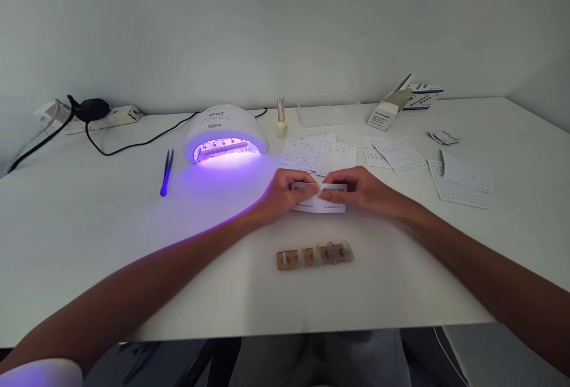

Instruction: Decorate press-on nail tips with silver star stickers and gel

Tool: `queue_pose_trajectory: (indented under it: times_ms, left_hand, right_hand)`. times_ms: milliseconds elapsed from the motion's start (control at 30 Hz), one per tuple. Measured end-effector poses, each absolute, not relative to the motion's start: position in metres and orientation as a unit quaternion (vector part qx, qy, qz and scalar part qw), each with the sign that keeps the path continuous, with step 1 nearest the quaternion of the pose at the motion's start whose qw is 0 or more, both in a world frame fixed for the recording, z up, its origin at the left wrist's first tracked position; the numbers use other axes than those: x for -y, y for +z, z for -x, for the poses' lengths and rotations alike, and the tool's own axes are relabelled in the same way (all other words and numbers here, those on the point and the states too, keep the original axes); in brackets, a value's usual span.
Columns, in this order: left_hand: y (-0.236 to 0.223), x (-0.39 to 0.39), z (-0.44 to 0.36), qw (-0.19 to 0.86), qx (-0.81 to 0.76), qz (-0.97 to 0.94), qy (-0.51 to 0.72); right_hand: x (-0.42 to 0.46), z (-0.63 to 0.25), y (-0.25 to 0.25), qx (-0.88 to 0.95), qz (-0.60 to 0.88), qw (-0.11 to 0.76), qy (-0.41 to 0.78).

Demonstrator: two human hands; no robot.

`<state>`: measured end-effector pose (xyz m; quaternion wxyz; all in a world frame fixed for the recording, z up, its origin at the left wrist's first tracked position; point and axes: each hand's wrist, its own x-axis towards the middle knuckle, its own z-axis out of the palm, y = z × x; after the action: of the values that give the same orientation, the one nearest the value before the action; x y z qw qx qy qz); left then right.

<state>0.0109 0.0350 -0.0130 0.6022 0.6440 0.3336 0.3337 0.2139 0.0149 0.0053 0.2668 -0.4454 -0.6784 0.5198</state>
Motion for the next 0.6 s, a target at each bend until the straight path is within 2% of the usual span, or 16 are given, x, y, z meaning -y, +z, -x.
queue_pose_trajectory:
  times_ms: [333,600]
  left_hand:
    - [-0.005,-0.031,-0.01,0.578,-0.31,-0.688,0.311]
    - [-0.02,-0.039,-0.01,0.673,-0.313,-0.566,0.359]
  right_hand:
    - [-0.01,-0.211,0.009,0.678,0.417,0.267,0.543]
    - [-0.005,-0.196,-0.001,0.587,0.431,0.369,0.578]
